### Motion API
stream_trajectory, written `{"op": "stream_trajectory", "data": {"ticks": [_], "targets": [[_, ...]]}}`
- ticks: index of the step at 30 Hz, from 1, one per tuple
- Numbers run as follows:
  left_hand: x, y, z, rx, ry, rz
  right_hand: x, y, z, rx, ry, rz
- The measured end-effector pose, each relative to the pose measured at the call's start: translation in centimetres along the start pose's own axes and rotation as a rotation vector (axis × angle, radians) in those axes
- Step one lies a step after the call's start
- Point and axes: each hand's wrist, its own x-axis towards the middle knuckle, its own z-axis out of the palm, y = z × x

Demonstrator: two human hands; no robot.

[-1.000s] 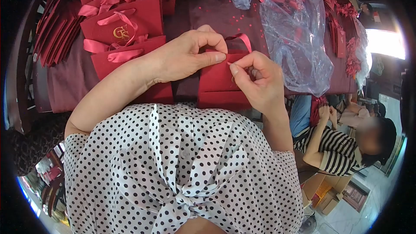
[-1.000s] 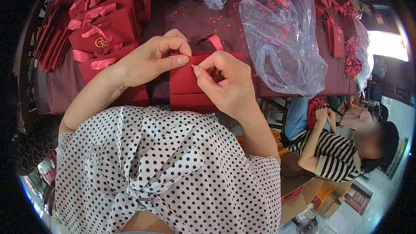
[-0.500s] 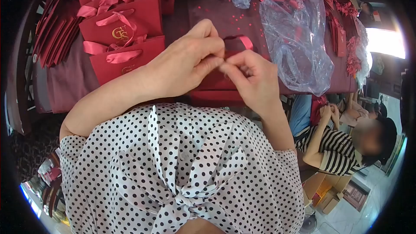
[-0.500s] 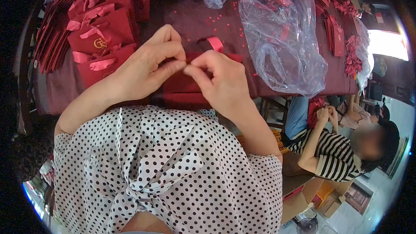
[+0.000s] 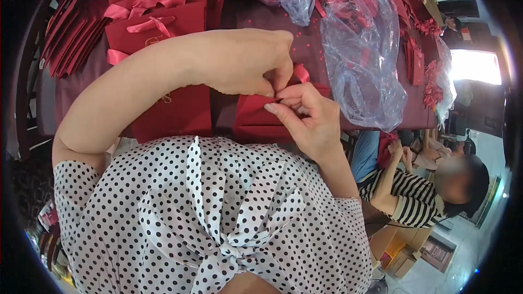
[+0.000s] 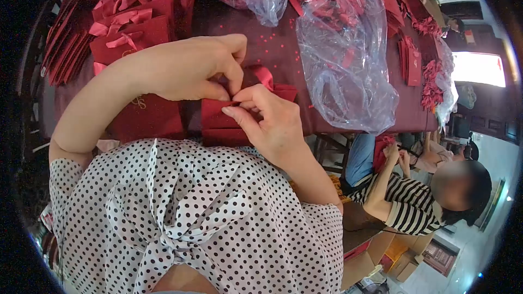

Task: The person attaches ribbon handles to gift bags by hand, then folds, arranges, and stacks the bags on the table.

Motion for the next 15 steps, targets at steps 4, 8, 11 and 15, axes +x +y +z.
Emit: {"op": "stream_trajectory", "data": {"ticks": [4,8,11,15], "targets": [[1.0,-0.6,0.0,0.127,-0.148,0.119,-0.2,0.0,-0.5,0.023,-0.003,-0.031],[0.9,-1.4,-0.6,0.198,0.04,0.35,-0.5,-1.2,-2.8,-0.303,-0.035,-0.272],[0.5,-1.0,-3.1,0.061,0.032,0.171,-1.4,-2.4,-3.3,-0.394,0.028,-0.233],[2.8,-3.2,-0.4,0.059,-0.138,0.199,-1.6,-3.2,-3.2,-0.337,-0.069,-0.203]]}}
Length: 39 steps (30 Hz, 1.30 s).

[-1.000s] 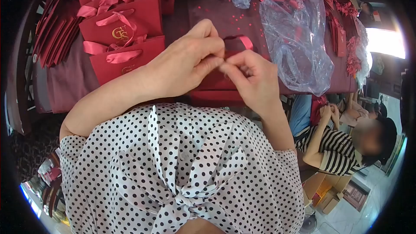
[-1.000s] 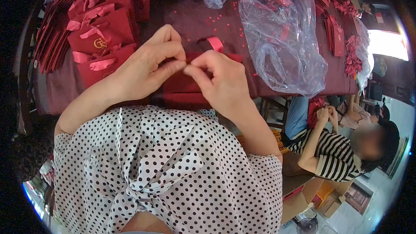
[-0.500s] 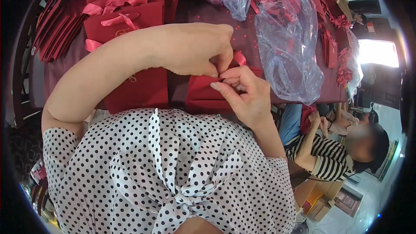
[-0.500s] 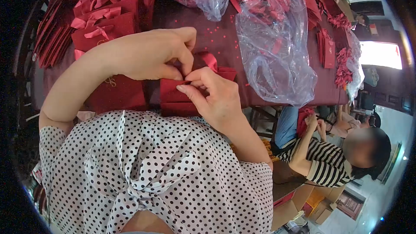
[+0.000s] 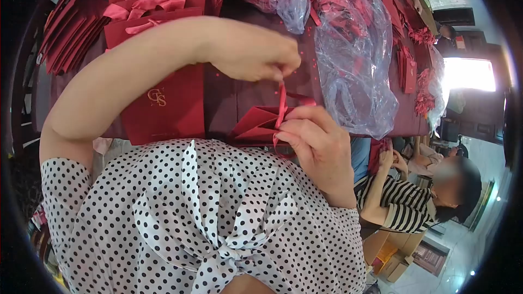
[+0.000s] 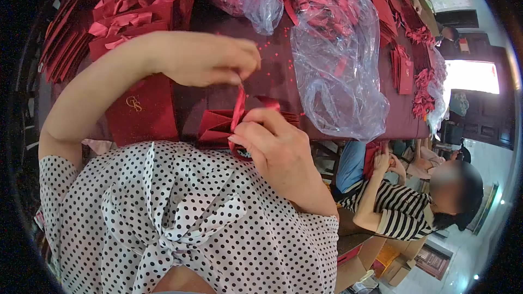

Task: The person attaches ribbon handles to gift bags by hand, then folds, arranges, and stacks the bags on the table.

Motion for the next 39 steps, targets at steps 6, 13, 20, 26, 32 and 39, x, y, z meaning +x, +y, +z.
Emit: {"op": "stream_trajectory", "data": {"ticks": [6,13,20,26,32,39], "targets": [[3.0,0.7,3.7,-0.516,-0.333,0.122,-0.6,0.3,-0.6,0.045,0.007,-0.148],[-0.8,1.9,-0.4,-0.302,0.065,-0.116,-1.9,1.8,-2.3,0.103,0.09,-0.133],[-2.6,3.1,-3.0,0.128,0.626,-0.151,0.6,3.6,-2.7,0.258,0.277,-0.048],[-0.9,5.4,0.1,0.199,0.826,0.055,6.5,8.0,-1.2,1.587,0.181,0.467],[-1.2,3.2,2.2,-0.139,0.668,-0.184,10.3,12.8,3.4,1.455,-0.268,0.041],[-0.6,1.5,3.1,-0.709,0.581,-0.465,17.8,17.7,0.4,0.095,0.294,0.304]]}}
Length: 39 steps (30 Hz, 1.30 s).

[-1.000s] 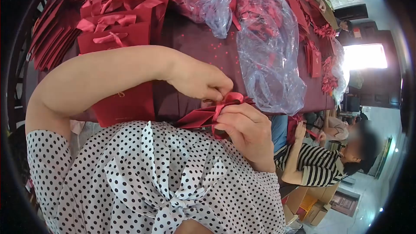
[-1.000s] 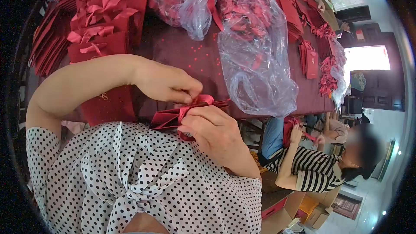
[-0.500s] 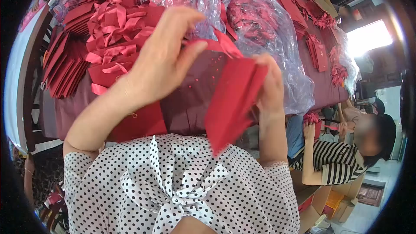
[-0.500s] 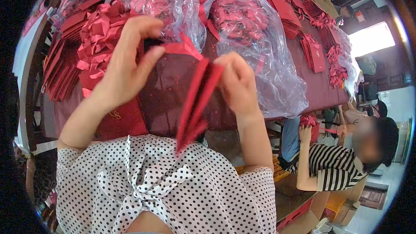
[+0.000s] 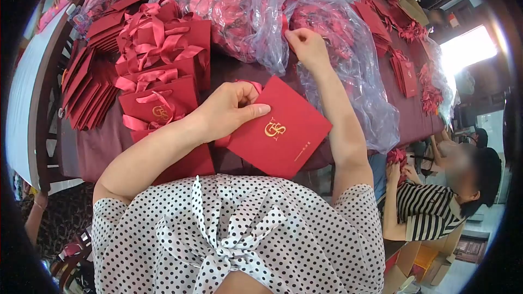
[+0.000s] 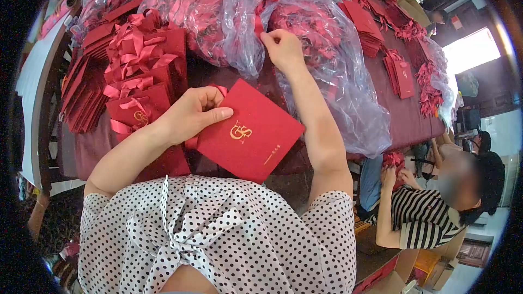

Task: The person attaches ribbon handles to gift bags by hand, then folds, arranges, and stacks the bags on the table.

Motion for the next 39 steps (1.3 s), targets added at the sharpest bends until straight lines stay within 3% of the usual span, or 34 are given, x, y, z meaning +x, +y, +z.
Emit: {"op": "stream_trajectory", "data": {"ticks": [3,4,6,10,13,18,20,23,26,27,30,32,37,39], "targets": [[0.1,0.1,-0.2,-0.033,0.046,-0.039,-0.1,0.0,-1.4,0.042,0.326,-0.263],[0.1,-0.1,-0.2,-0.005,0.088,-0.025,-1.0,-1.5,-3.0,0.361,0.293,-0.067],[-0.1,-0.1,-0.1,0.047,0.13,0.022,-3.4,-3.3,-6.4,0.842,0.16,0.083],[-0.2,0.3,0.0,0.168,0.073,0.157,-7.8,-3.7,-7.9,0.94,0.016,0.121],[0.1,0.0,0.0,0.203,0.054,0.193,-11.6,-4.1,-7.8,1.223,-0.083,0.136],[0.4,-0.8,-0.2,0.04,0.029,0.217,-15.3,-5.5,-8.4,1.197,-0.164,-0.111],[0.3,-0.6,-0.5,0.025,0.008,0.16,-15.9,-6.5,-8.6,0.884,-0.054,-0.203],[0.4,-0.6,-0.8,-0.026,-0.044,0.104,-16.3,-7.9,-7.6,0.682,0.011,-0.14],[0.5,-0.1,-0.6,-0.144,-0.097,0.053,-15.7,-8.6,-5.4,0.481,-0.037,-0.144],[0.5,0.1,-0.6,-0.22,-0.119,0.007,-15.3,-8.5,-4.8,0.266,-0.027,-0.195],[0.4,0.6,-0.9,-0.36,-0.159,-0.057,-15.1,-7.7,-2.4,0.184,0.072,-0.311],[0.2,0.4,-1.1,-0.471,-0.187,-0.106,-15.5,-7.3,-1.3,0.228,0.096,-0.333],[0.0,-0.6,-1.4,-0.485,-0.273,-0.121,-16.5,-7.2,-0.3,0.611,0.022,-0.112],[-0.2,-0.4,-1.4,-0.515,-0.281,-0.142,-16.6,-7.4,-0.4,0.597,0.047,-0.096]]}}
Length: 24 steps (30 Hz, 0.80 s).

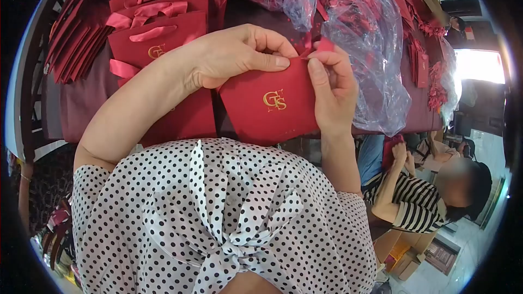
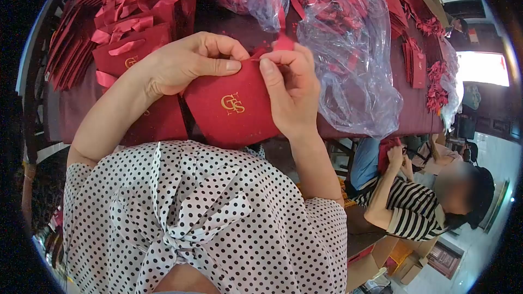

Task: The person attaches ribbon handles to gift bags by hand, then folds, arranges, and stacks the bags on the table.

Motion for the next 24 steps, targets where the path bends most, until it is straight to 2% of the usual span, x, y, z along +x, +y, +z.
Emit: {"op": "stream_trajectory", "data": {"ticks": [1,2,3,5,6,7,9,10,12,19,24], "targets": [[-0.1,0.0,0.0,-0.028,-0.004,-0.015,0.1,0.0,-0.1,-0.013,0.026,0.002],[0.0,-0.1,-0.1,-0.032,-0.005,-0.016,0.2,0.6,-0.7,-0.191,0.039,-0.09],[0.1,-0.3,-0.4,-0.04,-0.017,-0.004,0.1,0.4,-1.0,-0.191,0.039,-0.088],[0.3,-0.4,-0.5,-0.05,-0.03,0.006,0.0,-0.5,-1.2,-0.7,0.226,-0.428],[0.3,-0.3,-0.4,-0.037,-0.012,0.006,-0.3,-1.1,-1.3,-0.922,0.286,-0.501],[0.3,-0.3,-0.3,-0.024,0.006,0.005,-0.4,-1.3,-1.2,-0.923,0.284,-0.497],[0.4,-0.2,-0.2,0.028,0.032,0.003,-0.7,-1.6,-1.0,-0.839,0.315,-0.676],[0.5,-0.2,-0.2,0.084,0.059,0.006,-0.7,-1.9,-0.9,-0.843,0.317,-0.672],[0.6,-0.4,-0.2,0.123,0.088,0.017,-0.8,-2.4,-0.6,-0.963,0.099,-0.572],[0.2,-0.3,0.0,0.281,0.161,0.056,-0.1,-1.5,-0.1,-0.748,0.008,-0.478],[-0.2,-0.5,1.2,0.44,0.157,0.179,0.4,-0.8,0.1,-0.835,0.027,-0.547]]}}
